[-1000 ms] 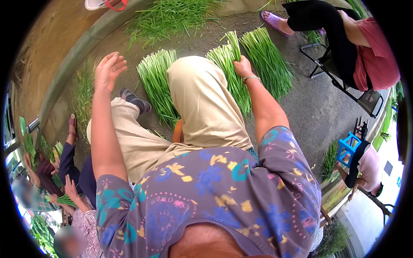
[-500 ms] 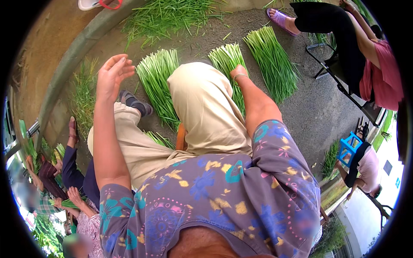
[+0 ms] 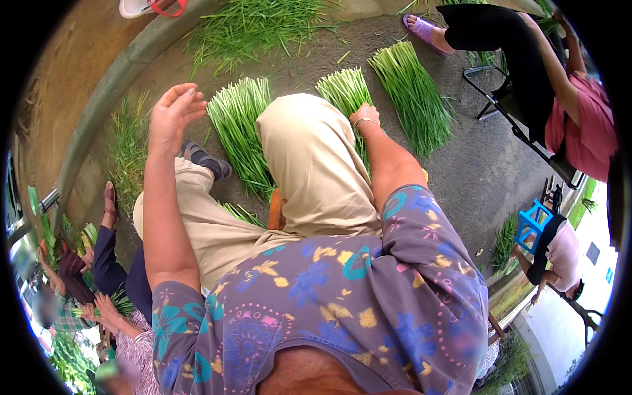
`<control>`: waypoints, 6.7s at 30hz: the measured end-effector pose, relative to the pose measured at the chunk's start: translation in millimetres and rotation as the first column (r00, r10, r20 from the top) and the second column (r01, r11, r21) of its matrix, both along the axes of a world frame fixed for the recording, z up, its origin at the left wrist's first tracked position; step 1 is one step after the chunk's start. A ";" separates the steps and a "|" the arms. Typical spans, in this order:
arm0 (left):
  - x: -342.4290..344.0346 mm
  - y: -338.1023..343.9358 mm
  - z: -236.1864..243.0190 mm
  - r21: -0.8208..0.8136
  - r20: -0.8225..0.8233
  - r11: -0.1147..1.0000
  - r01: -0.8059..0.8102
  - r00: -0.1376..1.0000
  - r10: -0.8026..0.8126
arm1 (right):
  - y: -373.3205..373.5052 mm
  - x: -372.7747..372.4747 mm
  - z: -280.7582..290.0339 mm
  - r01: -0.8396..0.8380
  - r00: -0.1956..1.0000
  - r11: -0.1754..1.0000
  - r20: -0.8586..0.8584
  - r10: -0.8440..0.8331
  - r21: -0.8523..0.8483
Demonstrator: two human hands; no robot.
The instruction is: The person sorts through a bundle of long green stalks by hand, separating them and lining them up on the ground.
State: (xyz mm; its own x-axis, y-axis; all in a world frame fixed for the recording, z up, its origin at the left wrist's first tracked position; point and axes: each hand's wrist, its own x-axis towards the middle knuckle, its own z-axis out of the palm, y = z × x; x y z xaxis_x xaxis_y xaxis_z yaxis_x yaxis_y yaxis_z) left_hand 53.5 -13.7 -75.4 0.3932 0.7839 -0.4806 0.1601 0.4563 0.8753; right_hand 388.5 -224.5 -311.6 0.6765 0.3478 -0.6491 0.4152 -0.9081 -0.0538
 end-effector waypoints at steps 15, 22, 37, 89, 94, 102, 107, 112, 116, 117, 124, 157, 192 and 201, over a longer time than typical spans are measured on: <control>-11.8 1.8 35.8 0.135 0.034 0.991 -0.007 0.999 0.002 | 152.8 67.2 75.6 -0.438 0.877 0.863 -0.093 0.472 0.251; -4.0 24.7 71.0 0.152 0.139 0.980 -0.128 0.984 0.107 | 274.1 -13.7 154.7 -0.733 0.676 0.609 0.222 0.703 0.303; -40.0 43.8 56.6 0.081 0.202 0.965 -0.249 0.952 0.229 | 178.5 -189.5 -32.4 0.013 0.975 0.995 -0.222 0.009 0.100; -32.1 54.2 46.4 0.078 0.290 0.995 -0.056 0.957 0.031 | 158.5 -229.7 -181.9 0.408 0.899 0.856 0.025 -0.437 0.319; -49.9 45.7 41.6 0.070 0.262 0.990 -0.123 0.960 0.101 | 158.4 -224.1 -117.4 0.437 0.815 0.885 -0.487 -0.313 0.163; -43.0 47.7 45.2 0.090 0.258 0.992 -0.091 0.964 0.065 | 153.0 -217.7 -87.7 0.377 0.894 0.883 -0.359 -0.268 0.280; -46.3 48.2 46.7 0.091 0.265 0.992 -0.085 0.962 0.058 | 145.8 -217.0 -96.7 0.864 0.491 0.417 -0.660 -0.568 0.284; -29.7 50.3 59.7 0.036 0.230 0.992 -0.122 0.967 0.110 | 137.0 -206.9 -129.6 0.685 0.707 0.619 -0.555 -0.438 0.384; -35.6 44.7 61.4 0.054 0.159 0.979 -0.195 0.970 0.184 | 142.3 -221.3 -85.3 0.302 0.950 0.868 -0.202 -0.239 0.395; -37.7 43.9 61.7 0.077 0.142 0.978 -0.195 0.973 0.183 | 146.7 -224.8 -70.1 0.303 0.952 0.859 -0.183 -0.247 0.413; -30.8 52.5 48.8 0.251 0.032 0.958 -0.138 0.990 0.135 | 171.9 -213.2 0.4 0.268 0.955 0.784 -0.261 -0.140 0.560; -48.9 18.1 45.7 0.453 0.226 0.891 -0.032 0.971 -0.080 | 183.2 -279.8 277.7 0.355 0.404 0.396 -0.521 0.752 0.847; 8.2 10.3 25.0 -0.237 0.411 0.875 0.423 0.860 -0.304 | 268.5 -166.3 297.1 -0.339 0.215 0.529 -0.484 0.848 0.778; 7.4 15.2 28.9 -0.213 0.415 0.899 0.382 0.869 -0.270 | 274.0 -164.7 292.6 -0.208 0.267 0.517 -0.460 0.847 0.831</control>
State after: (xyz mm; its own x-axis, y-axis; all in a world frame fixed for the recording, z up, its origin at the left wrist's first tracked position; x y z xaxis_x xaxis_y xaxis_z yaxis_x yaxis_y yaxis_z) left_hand 60.9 1.6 -46.5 0.7926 0.4334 -0.4290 0.0371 0.6679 0.7433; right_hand 223.9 49.5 -19.0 -0.5021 0.8347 -0.2261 0.2489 -0.1109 -0.9622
